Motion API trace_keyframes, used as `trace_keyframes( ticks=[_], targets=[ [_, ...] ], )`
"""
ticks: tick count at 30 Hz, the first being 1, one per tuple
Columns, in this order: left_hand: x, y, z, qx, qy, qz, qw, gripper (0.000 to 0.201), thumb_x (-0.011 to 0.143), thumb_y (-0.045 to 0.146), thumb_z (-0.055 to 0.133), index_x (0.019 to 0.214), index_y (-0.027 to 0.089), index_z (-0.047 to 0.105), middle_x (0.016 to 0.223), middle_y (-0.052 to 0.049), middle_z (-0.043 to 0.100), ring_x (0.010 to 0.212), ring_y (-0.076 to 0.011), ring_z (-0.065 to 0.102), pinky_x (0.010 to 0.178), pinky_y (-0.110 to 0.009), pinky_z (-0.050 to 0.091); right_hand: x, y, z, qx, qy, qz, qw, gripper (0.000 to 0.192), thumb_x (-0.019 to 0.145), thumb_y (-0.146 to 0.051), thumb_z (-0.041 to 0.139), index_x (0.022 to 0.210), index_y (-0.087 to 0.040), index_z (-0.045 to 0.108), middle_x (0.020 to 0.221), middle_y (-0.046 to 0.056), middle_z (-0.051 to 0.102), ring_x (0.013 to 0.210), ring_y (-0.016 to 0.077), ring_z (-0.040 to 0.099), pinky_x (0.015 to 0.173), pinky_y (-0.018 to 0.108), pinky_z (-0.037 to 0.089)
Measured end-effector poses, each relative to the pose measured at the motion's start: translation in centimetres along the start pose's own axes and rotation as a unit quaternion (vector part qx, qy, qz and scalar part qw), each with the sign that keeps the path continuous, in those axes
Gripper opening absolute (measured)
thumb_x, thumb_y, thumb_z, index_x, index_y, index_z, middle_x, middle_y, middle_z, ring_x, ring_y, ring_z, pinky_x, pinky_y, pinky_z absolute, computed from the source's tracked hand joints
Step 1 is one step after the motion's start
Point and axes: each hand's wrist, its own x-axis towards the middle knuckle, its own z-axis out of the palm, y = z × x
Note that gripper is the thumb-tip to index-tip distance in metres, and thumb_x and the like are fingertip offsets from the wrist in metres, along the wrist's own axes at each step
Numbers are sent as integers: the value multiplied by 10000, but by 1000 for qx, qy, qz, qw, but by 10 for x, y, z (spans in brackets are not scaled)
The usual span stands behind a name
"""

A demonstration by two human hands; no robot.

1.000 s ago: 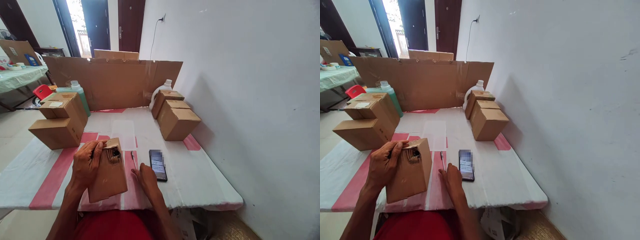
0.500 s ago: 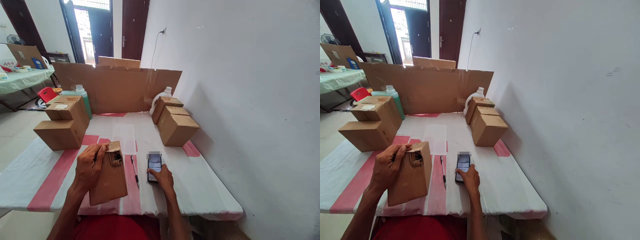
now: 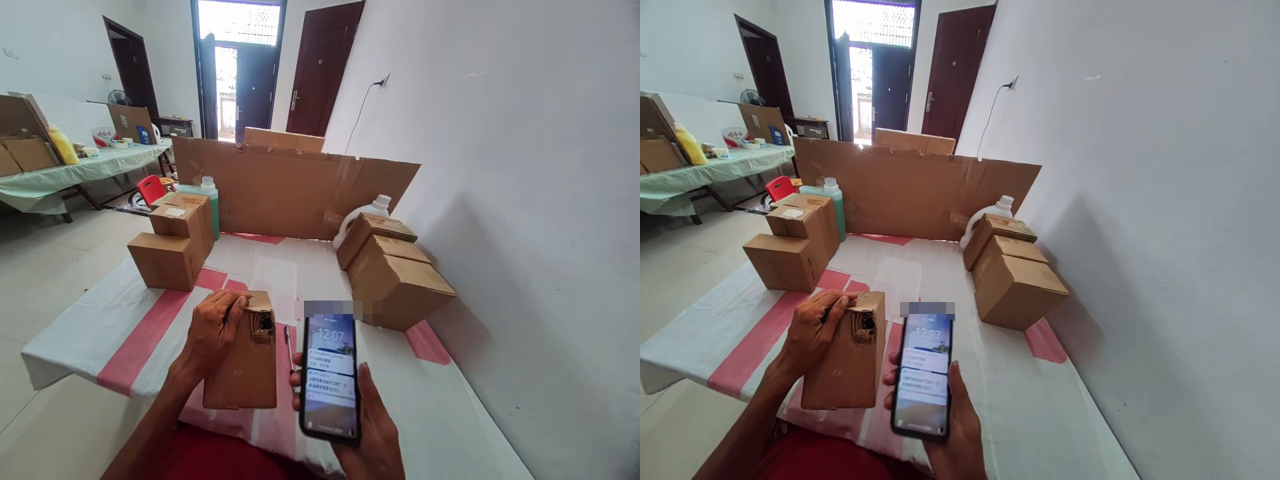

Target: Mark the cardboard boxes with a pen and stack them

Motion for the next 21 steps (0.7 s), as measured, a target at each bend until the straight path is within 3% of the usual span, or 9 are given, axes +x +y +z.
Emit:
trace_keyframes(
  ticks=[4, 9, 14, 17, 21],
  targets=[
    [-2, 1, 0, 3, 3, -1, 1000, 318, 1066, 310, 456, 1034, 206, 755, 1019, -66, 797, 941, -206, 729, 873, -321, 526, 2, 26, 38, 53, -108, 112, 986, 649, 943, -664, 551, 1198, -102, 755, 1200, 198, 765, 947, 313, 764, 795, 429, 602],
    [-3, 1, 0, 2, 9, 16, 1000, 309, 1063, 288, 467, 984, 197, 752, 1012, -61, 806, 916, -209, 738, 848, -334, 528, 11, 57, 54, 83, -147, 190, 967, 627, 896, -623, 591, 1190, -93, 753, 1190, 177, 769, 952, 307, 759, 788, 406, 590],
    [-6, 2, 1, 14, 5, 36, 999, 336, 1068, 298, 444, 941, 199, 739, 966, -68, 798, 906, -219, 730, 831, -353, 532, 12, 55, 52, 72, -175, 215, 958, 697, 871, -662, 535, 1168, -72, 755, 1093, 203, 783, 926, 327, 761, 808, 422, 577],
    [-7, 2, 2, 8, 9, 22, 1000, 302, 1065, 295, 465, 955, 214, 734, 967, -65, 792, 916, -210, 724, 859, -350, 532, 8, 48, 50, 52, -155, 201, 966, 620, 857, -666, 571, 1131, -144, 767, 990, 166, 800, 907, 352, 764, 822, 497, 581],
    [-7, 4, 1, -8, 9, 19, 1000, 276, 1053, 244, 472, 976, 210, 735, 1020, -67, 800, 929, -206, 725, 867, -349, 533, 2, 45, 49, 48, -115, 165, 978, 597, 859, -669, 618, 1166, -177, 757, 948, 149, 802, 885, 345, 764, 805, 507, 590]
  ],
)
